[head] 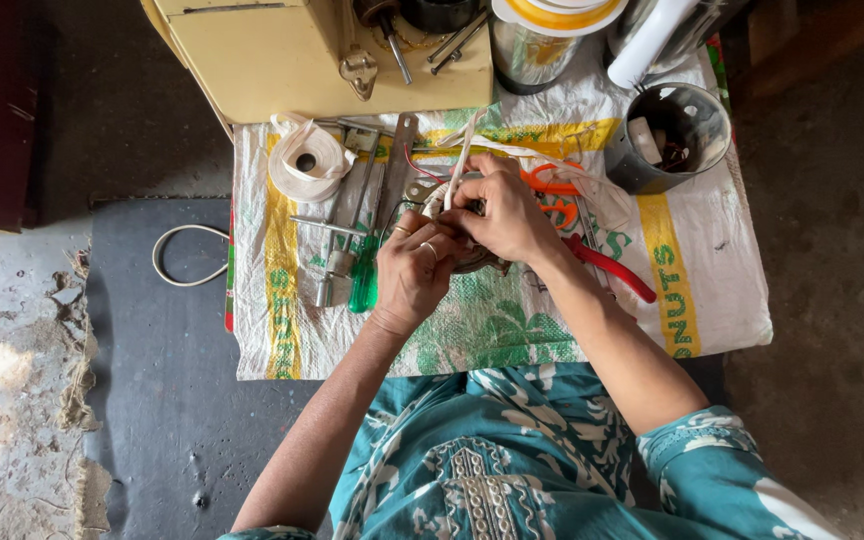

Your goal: The person wraps insulating tape and white thread around the copper wire windings of a small electric motor stator by hand, securing the bundles one at a time.

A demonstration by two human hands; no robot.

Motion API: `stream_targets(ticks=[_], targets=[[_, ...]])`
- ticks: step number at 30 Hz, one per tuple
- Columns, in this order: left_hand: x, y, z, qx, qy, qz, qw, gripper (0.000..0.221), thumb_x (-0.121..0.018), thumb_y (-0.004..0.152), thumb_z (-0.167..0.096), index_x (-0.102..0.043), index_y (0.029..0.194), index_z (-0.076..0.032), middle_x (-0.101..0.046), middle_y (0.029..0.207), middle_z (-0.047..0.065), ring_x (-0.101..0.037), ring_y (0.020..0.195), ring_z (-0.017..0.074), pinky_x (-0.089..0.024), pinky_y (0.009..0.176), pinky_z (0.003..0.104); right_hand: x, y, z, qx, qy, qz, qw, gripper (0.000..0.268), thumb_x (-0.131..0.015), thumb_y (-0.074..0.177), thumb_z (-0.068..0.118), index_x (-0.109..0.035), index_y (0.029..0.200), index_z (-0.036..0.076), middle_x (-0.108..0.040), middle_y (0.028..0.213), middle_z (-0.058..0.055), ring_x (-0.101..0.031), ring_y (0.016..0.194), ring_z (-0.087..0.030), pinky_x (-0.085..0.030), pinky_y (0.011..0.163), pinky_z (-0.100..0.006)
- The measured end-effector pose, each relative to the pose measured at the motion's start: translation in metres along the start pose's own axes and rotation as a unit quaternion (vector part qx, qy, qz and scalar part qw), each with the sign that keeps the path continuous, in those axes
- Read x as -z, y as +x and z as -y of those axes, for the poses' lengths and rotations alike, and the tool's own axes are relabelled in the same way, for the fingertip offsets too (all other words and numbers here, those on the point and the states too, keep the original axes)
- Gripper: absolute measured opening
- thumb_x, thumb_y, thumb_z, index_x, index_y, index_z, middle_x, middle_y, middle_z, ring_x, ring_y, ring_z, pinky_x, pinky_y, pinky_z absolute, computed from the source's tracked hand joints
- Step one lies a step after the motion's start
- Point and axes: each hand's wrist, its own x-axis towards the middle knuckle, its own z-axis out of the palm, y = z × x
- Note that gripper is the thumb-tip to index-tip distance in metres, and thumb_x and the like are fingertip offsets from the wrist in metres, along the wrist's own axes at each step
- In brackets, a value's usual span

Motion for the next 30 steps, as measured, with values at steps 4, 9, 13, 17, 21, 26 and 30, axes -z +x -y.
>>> stream_targets(ticks=[4,9,13,17,21,26,30], targets=[[0.002,-0.002,0.000,0.016,0.014,0.013,1.000,0.012,-0.078,0.077,-0.004,-0.075,0.084,-0.014,-0.068,0.084,0.000,-0.062,0.086,0.0255,-0.055,0.077,0.037,-0.004,0.002,0.018,0.031,-0.044,-0.061,0.997,0.014,-0.086,0.074,0.009,-0.077,0.084,0.008,-0.062,0.123,-0.009,-0.053,0.122,-0.031,-0.039,0.106,-0.044],[0.008,0.006,0.004,-0.010,-0.031,0.039,0.999,0.012,-0.079,0.077,-0.004,-0.076,0.087,-0.011,-0.073,0.094,0.000,-0.064,0.092,0.0247,-0.056,0.084,0.036,0.008,0.002,0.023,0.125,-0.058,-0.101,0.985,0.015,-0.086,0.076,0.006,-0.075,0.087,0.006,-0.058,0.119,-0.009,-0.050,0.120,-0.029,-0.035,0.106,-0.044],[0.012,0.012,0.003,0.007,-0.074,0.057,0.996,0.021,-0.089,0.071,-0.015,-0.075,0.086,-0.010,-0.074,0.094,0.000,-0.066,0.092,0.0230,-0.056,0.083,0.036,0.004,0.003,0.017,0.106,0.018,-0.090,0.990,0.015,-0.082,0.081,-0.001,-0.073,0.093,0.001,-0.059,0.116,-0.008,-0.058,0.111,-0.025,-0.047,0.095,-0.040],[0.012,0.011,0.008,0.016,-0.079,0.061,0.995,0.018,-0.086,0.073,-0.009,-0.076,0.088,-0.011,-0.075,0.095,0.000,-0.068,0.093,0.0225,-0.057,0.085,0.035,-0.007,0.000,0.011,0.097,0.061,-0.117,0.987,0.013,-0.077,0.086,-0.009,-0.069,0.095,-0.004,-0.063,0.108,-0.008,-0.067,0.096,-0.020,-0.057,0.080,-0.032],[0.011,0.013,0.008,0.039,-0.065,0.076,0.994,0.017,-0.082,0.071,-0.004,-0.075,0.085,-0.010,-0.074,0.092,0.002,-0.067,0.089,0.0252,-0.056,0.082,0.036,-0.009,0.000,0.009,0.109,0.073,-0.138,0.982,0.013,-0.075,0.087,-0.012,-0.067,0.094,-0.005,-0.063,0.105,-0.010,-0.068,0.094,-0.019,-0.059,0.079,-0.030],[0.013,0.016,-0.004,0.047,-0.065,0.052,0.995,0.018,-0.083,0.079,-0.010,-0.075,0.095,-0.009,-0.073,0.093,0.003,-0.065,0.088,0.0265,-0.054,0.080,0.038,-0.010,0.000,0.011,0.087,0.096,-0.133,0.983,0.017,-0.070,0.086,-0.015,-0.070,0.099,-0.005,-0.064,0.106,-0.009,-0.069,0.095,-0.018,-0.062,0.079,-0.029],[0.012,0.014,-0.006,0.003,-0.016,0.051,0.999,0.014,-0.081,0.081,-0.014,-0.075,0.094,-0.012,-0.072,0.096,0.003,-0.062,0.089,0.0273,-0.054,0.081,0.039,-0.011,0.000,0.011,0.071,0.137,-0.133,0.979,0.019,-0.068,0.088,-0.014,-0.071,0.104,-0.004,-0.064,0.107,-0.009,-0.069,0.095,-0.018,-0.062,0.082,-0.028]])
